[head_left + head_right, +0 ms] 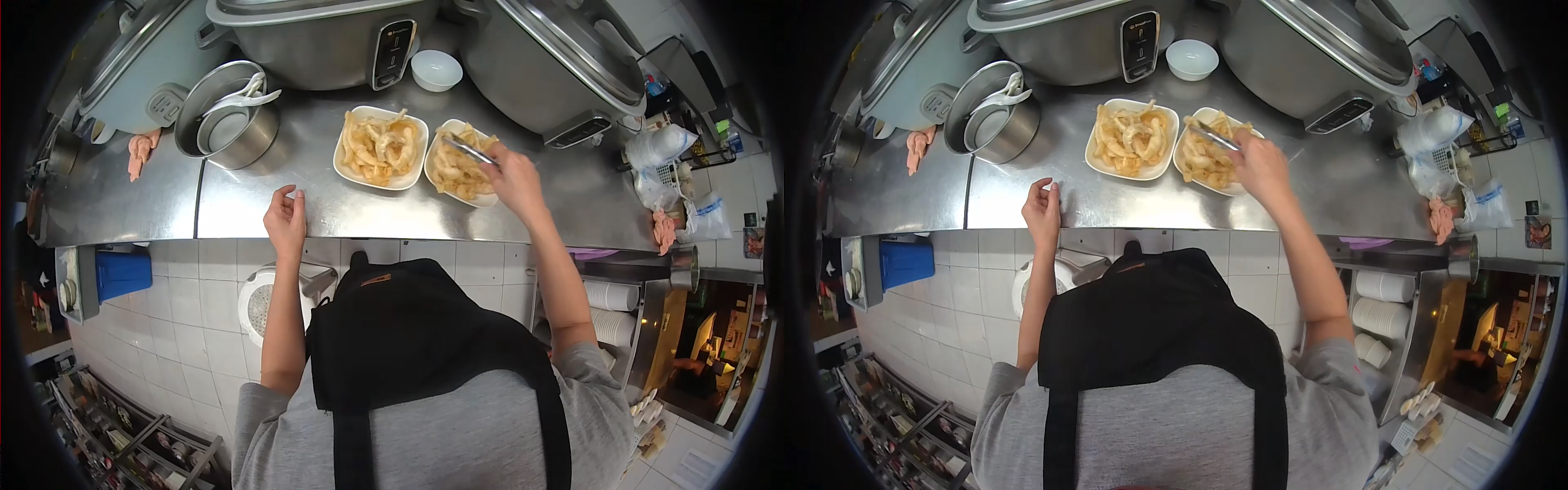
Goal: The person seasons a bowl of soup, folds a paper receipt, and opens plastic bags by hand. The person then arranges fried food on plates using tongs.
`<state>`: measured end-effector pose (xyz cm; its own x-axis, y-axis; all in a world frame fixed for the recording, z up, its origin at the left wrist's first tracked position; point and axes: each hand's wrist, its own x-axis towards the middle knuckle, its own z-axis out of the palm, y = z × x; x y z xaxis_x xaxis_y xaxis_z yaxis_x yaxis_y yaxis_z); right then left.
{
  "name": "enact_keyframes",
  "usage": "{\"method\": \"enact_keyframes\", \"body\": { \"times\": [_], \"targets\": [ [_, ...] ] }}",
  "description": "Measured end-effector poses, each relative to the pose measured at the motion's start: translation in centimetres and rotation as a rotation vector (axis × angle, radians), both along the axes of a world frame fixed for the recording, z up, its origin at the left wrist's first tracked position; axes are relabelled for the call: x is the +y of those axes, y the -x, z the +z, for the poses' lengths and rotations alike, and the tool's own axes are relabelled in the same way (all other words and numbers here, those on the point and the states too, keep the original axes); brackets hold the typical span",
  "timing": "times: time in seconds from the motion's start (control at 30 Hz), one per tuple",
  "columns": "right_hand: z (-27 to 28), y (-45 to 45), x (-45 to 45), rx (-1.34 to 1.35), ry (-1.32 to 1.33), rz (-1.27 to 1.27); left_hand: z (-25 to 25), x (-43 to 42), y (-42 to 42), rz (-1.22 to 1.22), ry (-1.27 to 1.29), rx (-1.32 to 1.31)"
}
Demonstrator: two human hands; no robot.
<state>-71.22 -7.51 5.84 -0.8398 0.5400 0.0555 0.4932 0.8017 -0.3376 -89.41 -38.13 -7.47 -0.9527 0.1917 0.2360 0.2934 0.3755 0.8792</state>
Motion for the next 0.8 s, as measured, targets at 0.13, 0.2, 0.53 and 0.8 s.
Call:
{"method": "enact_keyframes", "body": {
  "times": [0.13,0.2,0.53,0.8],
  "targets": [
    [1.4,-1.8,2.0,0.169,0.136,-0.029,-0.2,0.2,0.0,-0.005,0.033,0.03],
    [3.0,-2.3,2.6,0.142,0.238,-0.076,0.0,0.2,-0.1,-0.011,0.049,0.041],
    [6.4,-1.9,4.0,-0.047,0.487,0.002,0.4,0.3,-0.2,-0.024,0.088,0.019],
    [8.9,-2.2,2.7,-0.251,0.144,0.151,0.5,0.4,-0.3,-0.041,0.086,0.046]
  ]
}}
